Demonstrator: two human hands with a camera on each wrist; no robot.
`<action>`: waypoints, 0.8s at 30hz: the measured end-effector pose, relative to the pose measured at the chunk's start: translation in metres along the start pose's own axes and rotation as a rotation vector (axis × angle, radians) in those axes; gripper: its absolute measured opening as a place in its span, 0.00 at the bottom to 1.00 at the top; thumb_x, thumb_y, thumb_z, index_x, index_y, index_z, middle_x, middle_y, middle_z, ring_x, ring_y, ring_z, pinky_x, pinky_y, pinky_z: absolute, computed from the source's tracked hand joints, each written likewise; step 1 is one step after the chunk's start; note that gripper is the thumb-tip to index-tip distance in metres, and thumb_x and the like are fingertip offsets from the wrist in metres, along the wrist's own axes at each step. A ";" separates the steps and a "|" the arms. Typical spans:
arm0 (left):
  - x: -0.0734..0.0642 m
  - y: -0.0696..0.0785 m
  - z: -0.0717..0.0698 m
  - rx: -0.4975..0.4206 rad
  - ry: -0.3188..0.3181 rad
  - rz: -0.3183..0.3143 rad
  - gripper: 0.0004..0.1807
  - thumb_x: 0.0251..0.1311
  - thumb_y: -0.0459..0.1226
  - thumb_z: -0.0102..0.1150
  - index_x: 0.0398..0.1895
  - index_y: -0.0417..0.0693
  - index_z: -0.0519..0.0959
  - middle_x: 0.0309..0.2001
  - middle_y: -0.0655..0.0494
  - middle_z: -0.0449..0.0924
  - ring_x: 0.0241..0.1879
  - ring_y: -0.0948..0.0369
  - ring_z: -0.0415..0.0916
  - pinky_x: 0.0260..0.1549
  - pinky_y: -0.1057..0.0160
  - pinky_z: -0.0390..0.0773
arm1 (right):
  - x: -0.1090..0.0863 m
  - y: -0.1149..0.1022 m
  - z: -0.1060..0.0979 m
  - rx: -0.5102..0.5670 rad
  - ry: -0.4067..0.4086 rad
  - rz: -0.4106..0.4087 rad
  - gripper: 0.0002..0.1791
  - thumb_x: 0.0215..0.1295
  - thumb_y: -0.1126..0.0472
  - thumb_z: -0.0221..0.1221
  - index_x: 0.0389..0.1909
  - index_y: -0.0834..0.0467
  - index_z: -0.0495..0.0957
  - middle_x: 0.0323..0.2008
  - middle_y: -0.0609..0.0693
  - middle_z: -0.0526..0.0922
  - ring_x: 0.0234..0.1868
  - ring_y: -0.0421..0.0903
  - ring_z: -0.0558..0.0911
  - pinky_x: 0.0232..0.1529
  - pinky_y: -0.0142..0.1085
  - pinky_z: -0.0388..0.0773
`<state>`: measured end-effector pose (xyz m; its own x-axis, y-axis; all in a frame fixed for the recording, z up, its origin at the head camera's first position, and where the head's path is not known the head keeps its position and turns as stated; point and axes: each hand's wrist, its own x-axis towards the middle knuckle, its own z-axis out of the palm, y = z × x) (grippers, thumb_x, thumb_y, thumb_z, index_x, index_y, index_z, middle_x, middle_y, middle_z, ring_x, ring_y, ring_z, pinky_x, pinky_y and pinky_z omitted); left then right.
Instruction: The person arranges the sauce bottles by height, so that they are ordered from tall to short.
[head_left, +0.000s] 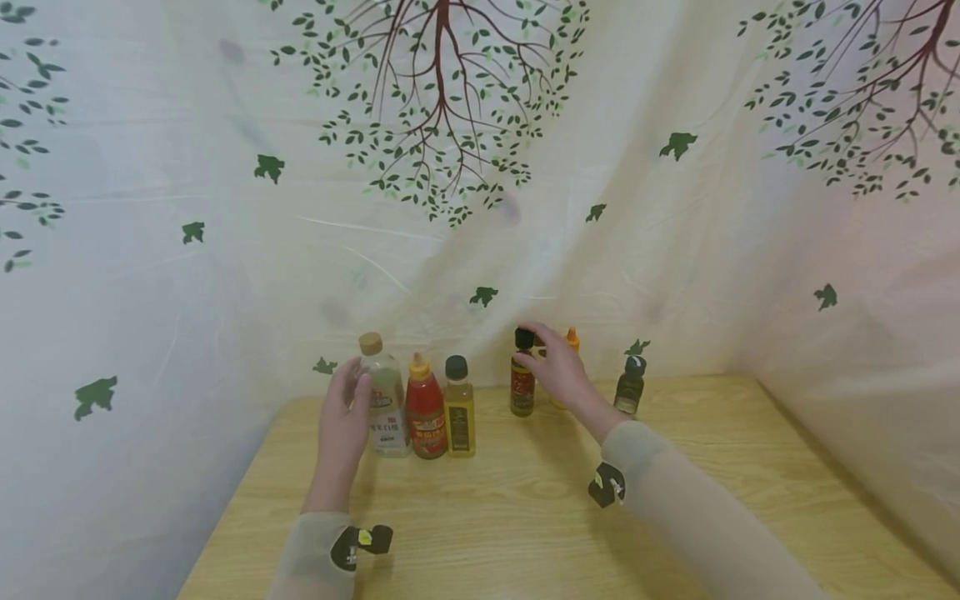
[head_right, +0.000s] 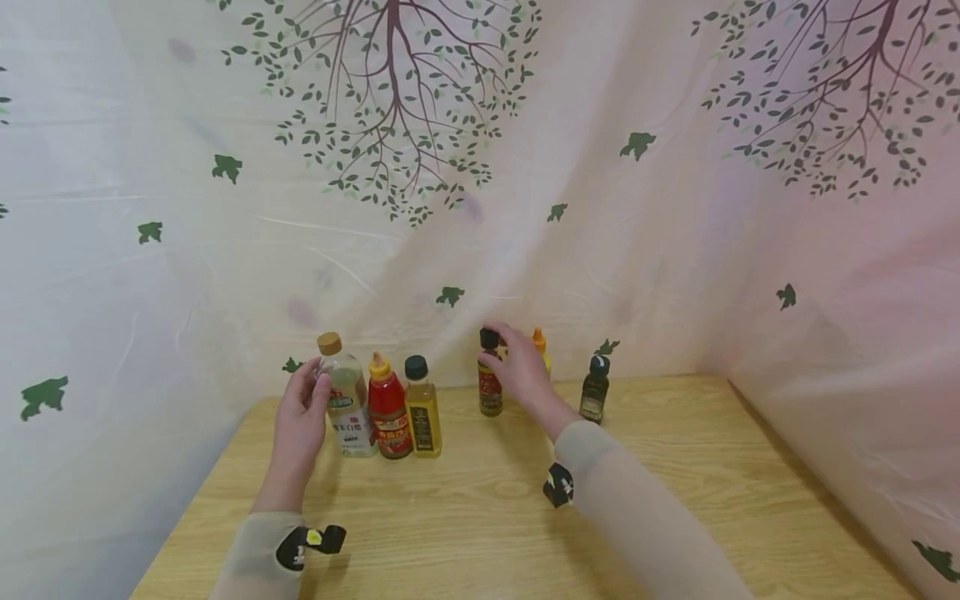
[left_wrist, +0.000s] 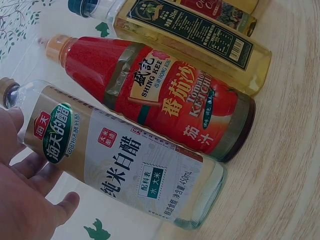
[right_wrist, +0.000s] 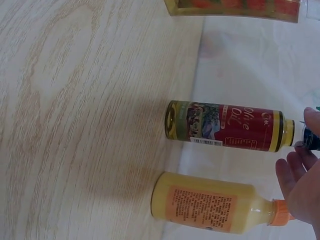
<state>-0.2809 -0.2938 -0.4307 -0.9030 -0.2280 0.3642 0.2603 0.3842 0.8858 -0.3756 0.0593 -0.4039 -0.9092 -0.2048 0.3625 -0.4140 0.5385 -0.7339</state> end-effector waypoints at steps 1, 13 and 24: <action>0.000 0.000 0.000 0.001 0.000 -0.001 0.33 0.88 0.54 0.47 0.86 0.49 0.63 0.83 0.41 0.65 0.81 0.40 0.62 0.80 0.30 0.58 | 0.000 0.000 0.000 0.006 0.002 0.005 0.33 0.79 0.60 0.69 0.80 0.55 0.71 0.74 0.61 0.78 0.70 0.64 0.79 0.69 0.60 0.80; -0.002 0.001 0.000 -0.005 0.002 -0.015 0.33 0.88 0.55 0.47 0.86 0.51 0.63 0.82 0.42 0.66 0.81 0.40 0.63 0.80 0.30 0.58 | -0.001 0.001 0.004 0.008 0.034 0.046 0.29 0.79 0.60 0.69 0.77 0.50 0.73 0.68 0.62 0.83 0.67 0.64 0.83 0.64 0.61 0.84; -0.002 0.003 0.000 0.000 0.002 -0.028 0.34 0.88 0.56 0.47 0.86 0.51 0.62 0.82 0.42 0.66 0.82 0.41 0.62 0.80 0.31 0.58 | -0.004 -0.002 0.006 0.022 0.065 0.043 0.28 0.79 0.61 0.68 0.76 0.51 0.74 0.66 0.62 0.84 0.64 0.62 0.85 0.64 0.60 0.85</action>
<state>-0.2783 -0.2927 -0.4288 -0.9093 -0.2399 0.3400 0.2354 0.3773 0.8957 -0.3715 0.0545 -0.4076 -0.9217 -0.1282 0.3662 -0.3760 0.5278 -0.7616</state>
